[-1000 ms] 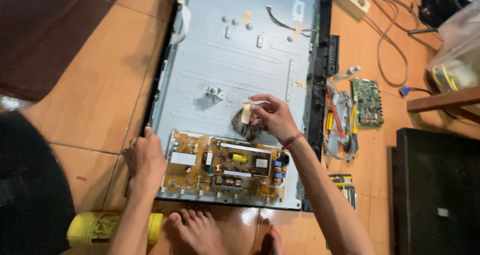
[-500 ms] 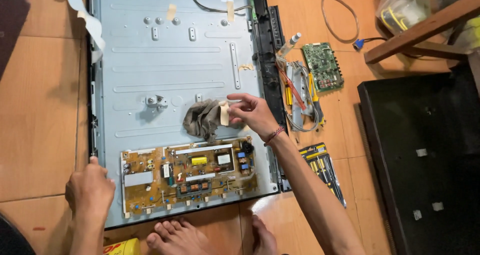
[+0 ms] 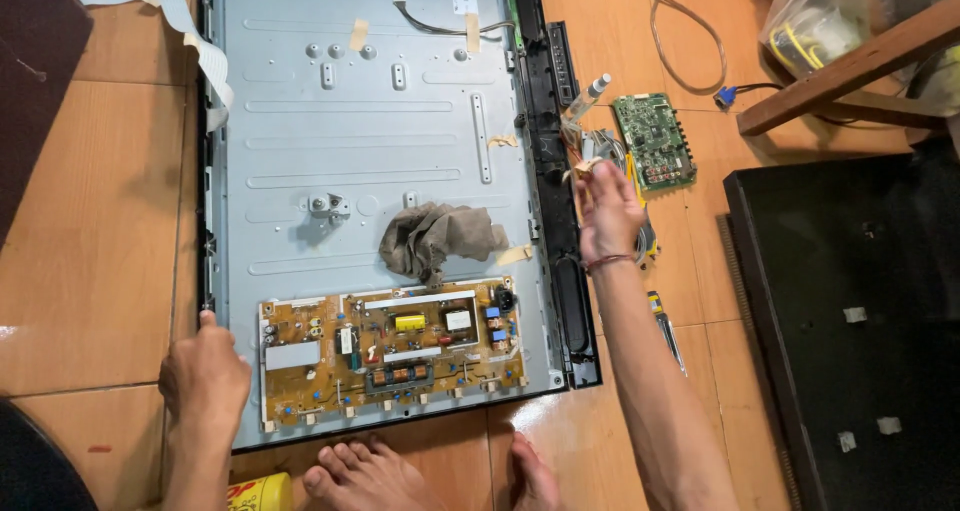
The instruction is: The person cleans the interior chassis of a television with a cloth and presses on components by hand.
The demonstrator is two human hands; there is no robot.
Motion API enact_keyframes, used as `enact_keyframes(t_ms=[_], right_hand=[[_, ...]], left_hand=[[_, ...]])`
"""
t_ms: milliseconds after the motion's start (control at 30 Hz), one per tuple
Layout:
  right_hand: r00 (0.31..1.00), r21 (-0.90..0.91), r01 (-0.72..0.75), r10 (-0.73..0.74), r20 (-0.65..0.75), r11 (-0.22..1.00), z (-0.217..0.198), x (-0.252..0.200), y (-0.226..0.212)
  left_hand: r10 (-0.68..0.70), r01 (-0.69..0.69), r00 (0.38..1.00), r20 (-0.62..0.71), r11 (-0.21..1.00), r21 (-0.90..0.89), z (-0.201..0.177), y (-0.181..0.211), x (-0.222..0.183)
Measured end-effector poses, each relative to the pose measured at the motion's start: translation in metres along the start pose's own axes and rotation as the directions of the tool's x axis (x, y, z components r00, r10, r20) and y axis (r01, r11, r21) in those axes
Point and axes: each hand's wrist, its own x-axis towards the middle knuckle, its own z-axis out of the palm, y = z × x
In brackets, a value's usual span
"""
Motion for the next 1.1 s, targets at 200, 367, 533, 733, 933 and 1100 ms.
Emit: enact_keyframes(t_ms=[200,367,533,733,933,1100], right_hand=[[0.962,-0.147,0.087,-0.122,-0.245,0.985,-0.059,0.05,-0.009],[0.999,-0.472,0.044,-0.028,0.041,0.881,-0.031,-0.002,0.001],[0.776,-0.695,0.524,0.06,0.628,0.493,0.009,-0.041,0.037],[0.485,-0.527,0.846,0.298,0.822,0.078,0.036,-0.071,0.069],[0.387,-0.392,0.917,0.404,0.829,-0.074,0.037,-0.048,0.093],[0.373,-0.398,0.914,0.231,0.899,0.074,0.066,-0.063,0.111]], left_hand=[[0.037,-0.035,0.999,-0.039,0.998,0.06,0.007,-0.002,0.004],[0.058,-0.049,0.995,-0.082,0.993,0.106,0.009,0.002,0.004],[0.028,-0.024,0.999,-0.034,0.994,0.109,-0.014,0.018,-0.013],[-0.02,0.018,0.999,-0.031,0.998,-0.064,0.007,0.001,0.003],[0.032,-0.042,0.995,-0.094,0.994,-0.1,0.025,-0.009,0.013],[0.095,-0.099,0.986,-0.137,0.995,-0.029,0.059,-0.027,0.029]])
